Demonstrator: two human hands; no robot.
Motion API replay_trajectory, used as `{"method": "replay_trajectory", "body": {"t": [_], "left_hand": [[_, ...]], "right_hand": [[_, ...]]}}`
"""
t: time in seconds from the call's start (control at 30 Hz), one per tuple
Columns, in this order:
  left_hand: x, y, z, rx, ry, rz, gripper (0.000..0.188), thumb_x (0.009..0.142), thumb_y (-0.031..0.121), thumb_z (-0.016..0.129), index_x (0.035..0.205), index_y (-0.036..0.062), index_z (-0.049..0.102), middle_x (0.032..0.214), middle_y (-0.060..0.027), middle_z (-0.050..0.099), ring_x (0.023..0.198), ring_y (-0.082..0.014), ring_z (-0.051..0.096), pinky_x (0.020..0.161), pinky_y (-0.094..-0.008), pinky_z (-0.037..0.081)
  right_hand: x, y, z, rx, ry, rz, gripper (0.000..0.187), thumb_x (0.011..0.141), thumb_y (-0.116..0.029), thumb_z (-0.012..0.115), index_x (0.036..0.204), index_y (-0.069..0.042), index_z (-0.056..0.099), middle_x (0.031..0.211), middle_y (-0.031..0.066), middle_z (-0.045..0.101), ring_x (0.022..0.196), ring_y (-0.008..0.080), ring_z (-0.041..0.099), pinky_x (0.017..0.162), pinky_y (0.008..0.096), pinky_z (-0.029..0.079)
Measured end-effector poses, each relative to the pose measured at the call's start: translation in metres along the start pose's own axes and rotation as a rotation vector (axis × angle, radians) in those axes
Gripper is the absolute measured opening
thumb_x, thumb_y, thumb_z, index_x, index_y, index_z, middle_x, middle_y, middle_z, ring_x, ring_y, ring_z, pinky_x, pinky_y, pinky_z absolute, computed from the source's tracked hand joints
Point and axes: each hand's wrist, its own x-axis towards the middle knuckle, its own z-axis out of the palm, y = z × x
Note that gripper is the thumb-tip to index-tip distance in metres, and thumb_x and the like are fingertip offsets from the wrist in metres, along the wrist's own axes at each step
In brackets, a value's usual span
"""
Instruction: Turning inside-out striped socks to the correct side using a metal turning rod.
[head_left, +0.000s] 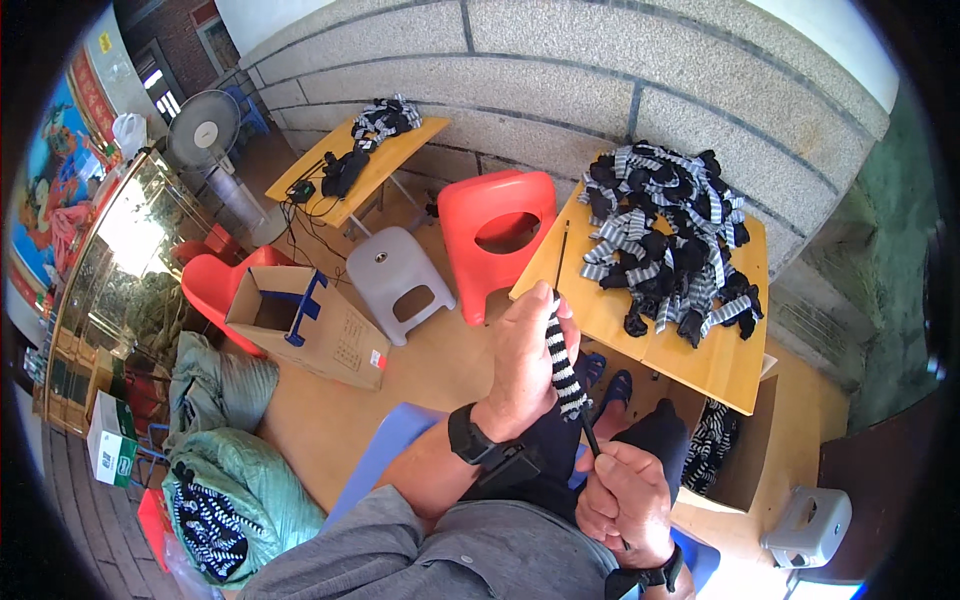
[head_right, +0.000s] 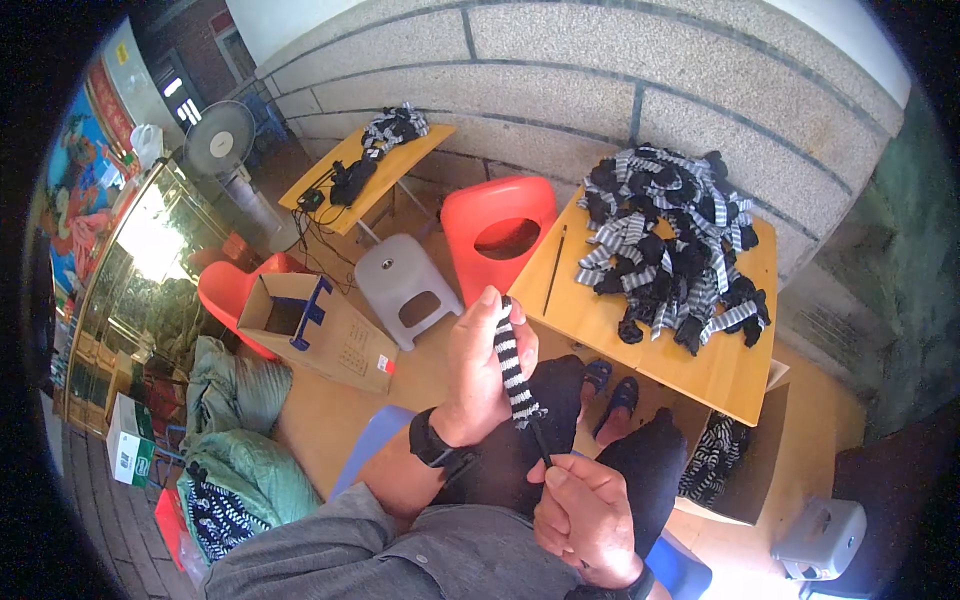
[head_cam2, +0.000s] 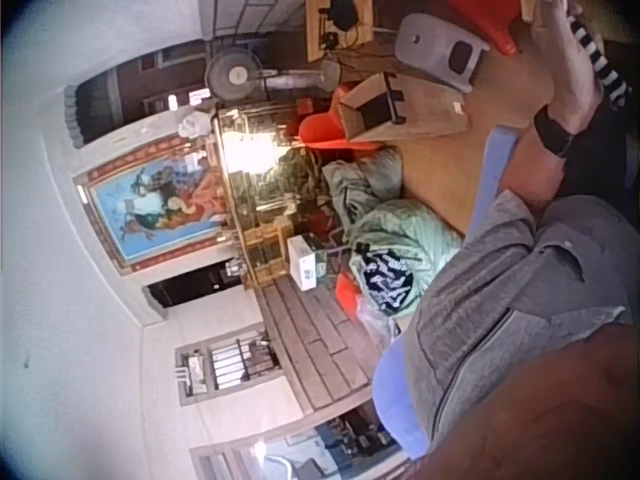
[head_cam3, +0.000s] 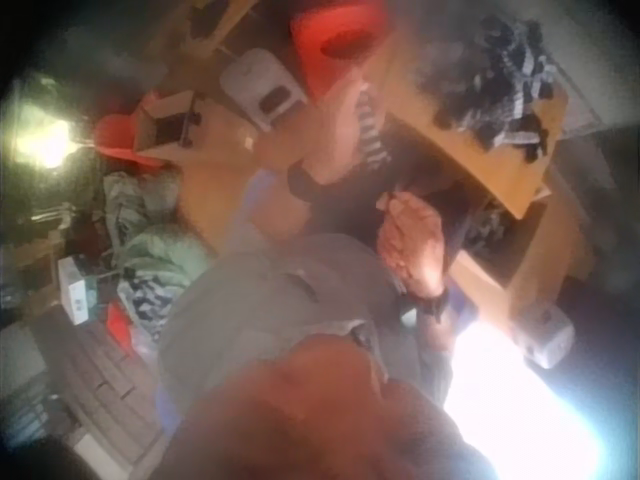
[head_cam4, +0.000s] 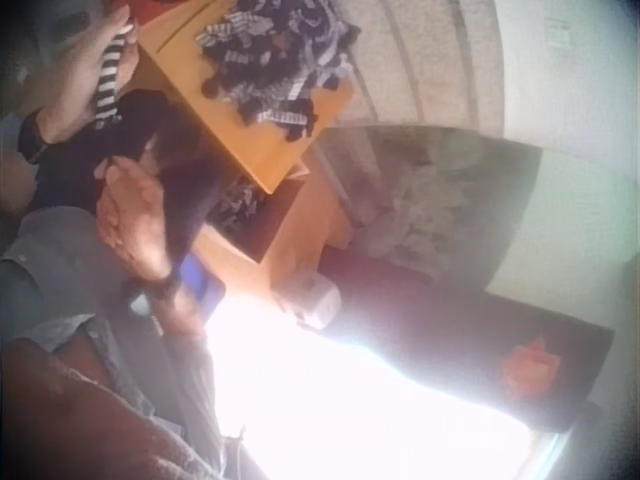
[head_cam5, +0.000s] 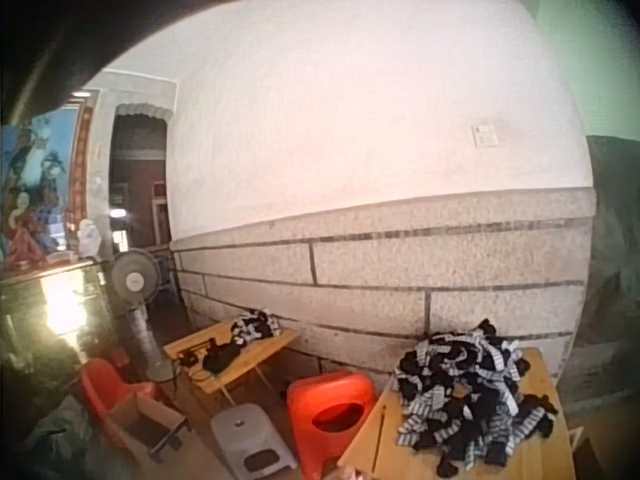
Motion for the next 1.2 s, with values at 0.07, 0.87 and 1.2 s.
{"method": "replay_trajectory", "body": {"t": [0.07,0.87,1.2], "left_hand": [[0.000,-0.002,-0.002,0.021,-0.012,0.002,0.039,0.099,0.043,0.049,0.085,0.0072,0.053,0.061,-0.0032,0.052,0.053,-0.0103,0.048,0.050,-0.0235,0.037],[-0.004,-0.015,-0.008,0.058,-0.154,-0.055,0.021,0.101,0.030,0.050,0.093,0.0103,0.048,0.068,-0.0005,0.053,0.057,-0.0064,0.046,0.053,-0.0227,0.038],[-0.001,0.005,-0.012,-0.165,-0.339,-0.058,0.025,0.097,0.025,0.052,0.111,0.0051,0.050,0.089,-0.0172,0.064,0.069,-0.0259,0.062,0.063,-0.0347,0.051]], "right_hand": [[0.003,0.001,0.002,-0.015,0.014,-0.015,0.021,0.100,-0.010,0.039,0.094,0.004,0.054,0.049,-0.0007,0.033,0.034,0.0082,0.029,0.033,0.0248,0.026],[0.039,0.008,-0.006,0.016,-0.024,-0.098,0.025,0.101,-0.015,0.043,0.089,0.002,0.057,0.046,-0.0010,0.030,0.032,0.0088,0.026,0.032,0.0253,0.025],[0.053,0.020,-0.025,0.209,-0.291,-0.167,0.027,0.101,-0.020,0.047,0.093,0.003,0.058,0.047,-0.0029,0.031,0.033,0.0089,0.029,0.033,0.0252,0.026]]}}
